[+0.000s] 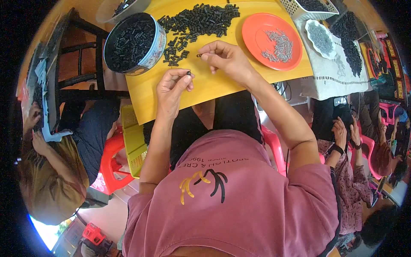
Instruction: The person assembles components by picking up plastic parts and metal pieces from the table and fitting them together by hand.
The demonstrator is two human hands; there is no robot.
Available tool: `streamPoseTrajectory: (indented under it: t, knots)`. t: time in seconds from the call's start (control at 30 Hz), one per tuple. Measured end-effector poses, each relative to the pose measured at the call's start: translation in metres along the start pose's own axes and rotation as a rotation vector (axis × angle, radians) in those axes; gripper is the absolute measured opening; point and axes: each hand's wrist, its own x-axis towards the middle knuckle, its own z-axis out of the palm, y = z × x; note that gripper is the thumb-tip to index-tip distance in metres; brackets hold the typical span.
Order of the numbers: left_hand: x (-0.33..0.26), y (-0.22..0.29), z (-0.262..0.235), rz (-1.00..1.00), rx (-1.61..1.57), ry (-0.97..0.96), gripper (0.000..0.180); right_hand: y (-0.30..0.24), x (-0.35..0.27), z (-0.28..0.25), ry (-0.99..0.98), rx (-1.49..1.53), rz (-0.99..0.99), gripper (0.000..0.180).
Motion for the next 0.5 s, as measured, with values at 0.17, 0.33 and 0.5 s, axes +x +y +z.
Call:
streamPoseTrajectory:
  t: [0.17,0.33,0.5]
  knots:
    - [0.003,0.016,0.016,0.043,0.001,-0.008,0.015,-0.010,-0.015,0.007,-0.046,0.153,-0.014,0.021]
    - [0.004,0.026,0.024,0.085,0.017,-0.028,0.015,-0.020,-0.022,0.011,-0.086,0.152,-0.107,0.021]
    - [0.002,0.033,0.029,0.092,0.087,-0.023,0.015,-0.023,-0.025,0.012,-0.076,0.077,-0.124,0.018]
